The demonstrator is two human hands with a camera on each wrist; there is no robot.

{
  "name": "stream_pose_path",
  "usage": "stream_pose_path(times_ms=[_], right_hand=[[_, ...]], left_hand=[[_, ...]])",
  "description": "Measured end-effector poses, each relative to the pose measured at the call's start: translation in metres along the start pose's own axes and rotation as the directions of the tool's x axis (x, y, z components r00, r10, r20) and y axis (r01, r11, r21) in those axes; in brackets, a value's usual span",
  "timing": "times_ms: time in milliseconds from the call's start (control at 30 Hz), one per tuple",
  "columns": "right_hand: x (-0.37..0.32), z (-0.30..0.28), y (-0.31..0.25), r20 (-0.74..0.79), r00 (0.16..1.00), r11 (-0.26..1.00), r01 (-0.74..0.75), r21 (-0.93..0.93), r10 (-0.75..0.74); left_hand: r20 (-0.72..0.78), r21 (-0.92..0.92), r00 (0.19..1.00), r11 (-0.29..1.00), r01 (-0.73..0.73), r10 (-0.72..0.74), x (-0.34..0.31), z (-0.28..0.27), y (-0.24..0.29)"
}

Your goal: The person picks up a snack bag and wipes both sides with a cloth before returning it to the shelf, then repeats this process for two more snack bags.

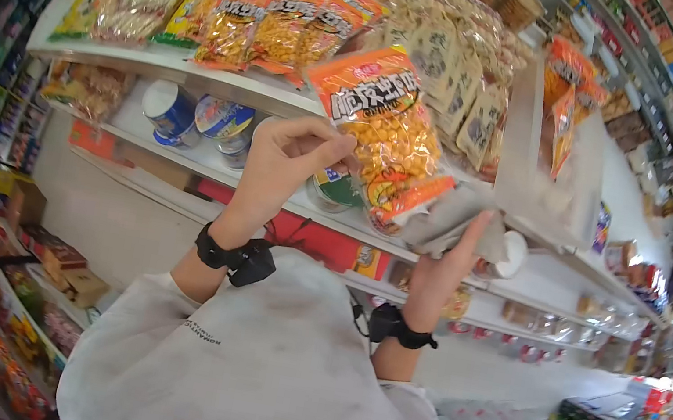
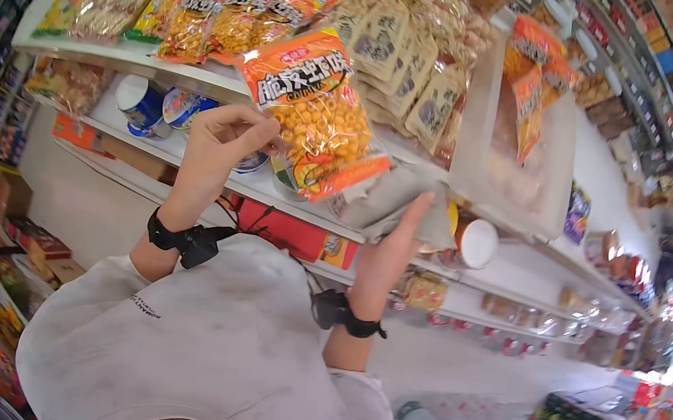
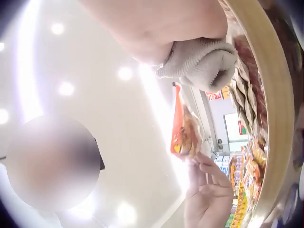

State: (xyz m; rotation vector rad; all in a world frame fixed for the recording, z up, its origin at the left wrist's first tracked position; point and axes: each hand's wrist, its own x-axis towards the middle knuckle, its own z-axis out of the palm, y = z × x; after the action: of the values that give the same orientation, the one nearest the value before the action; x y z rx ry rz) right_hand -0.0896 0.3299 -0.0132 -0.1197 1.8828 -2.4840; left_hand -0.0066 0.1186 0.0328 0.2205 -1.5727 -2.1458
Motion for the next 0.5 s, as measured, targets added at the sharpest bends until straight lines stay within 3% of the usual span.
stream_pose_path(times_ms=[33, 100, 200, 267, 400, 500], right_hand=[[-0.005, 0.01, 0.005, 0.021, 0.999, 0.998, -0.035, 0.043, 0.034], [-0.019, 0.041, 0.001, 0.18, 0.935, 0.858, -0.353, 0.374, 0.306], [-0.038, 0.088, 0.0, 0.331, 0.921, 0.975, -0.223, 0.022, 0.204], [-0.043, 0.114, 0.0, 0.308, 0.929, 0.975, -0.22, 0.019, 0.204], [-0.053, 0.146, 0.008, 0.315, 0.905, 0.958, -0.276, -0.077, 0.286], [-0.061, 0.164, 0.025, 0.344, 0.881, 0.931, -0.361, 0.045, 0.325]], left_hand=[[-0.076, -0.022, 0.997, 1.0, -0.016, 0.015, -0.001, -0.005, 0.001], [-0.116, 0.005, 0.991, 0.998, -0.058, 0.059, -0.001, -0.012, -0.001], [-0.116, 0.127, 0.979, 0.98, -0.15, 0.165, -0.004, -0.029, -0.005], [-0.119, 0.224, 0.954, 0.943, -0.244, 0.275, 0.0, -0.048, -0.011], [-0.159, 0.149, 0.975, 0.98, -0.131, 0.155, 0.0, -0.084, -0.002], [-0.175, -0.015, 0.983, 0.998, -0.053, 0.05, 0.001, -0.105, -0.006]])
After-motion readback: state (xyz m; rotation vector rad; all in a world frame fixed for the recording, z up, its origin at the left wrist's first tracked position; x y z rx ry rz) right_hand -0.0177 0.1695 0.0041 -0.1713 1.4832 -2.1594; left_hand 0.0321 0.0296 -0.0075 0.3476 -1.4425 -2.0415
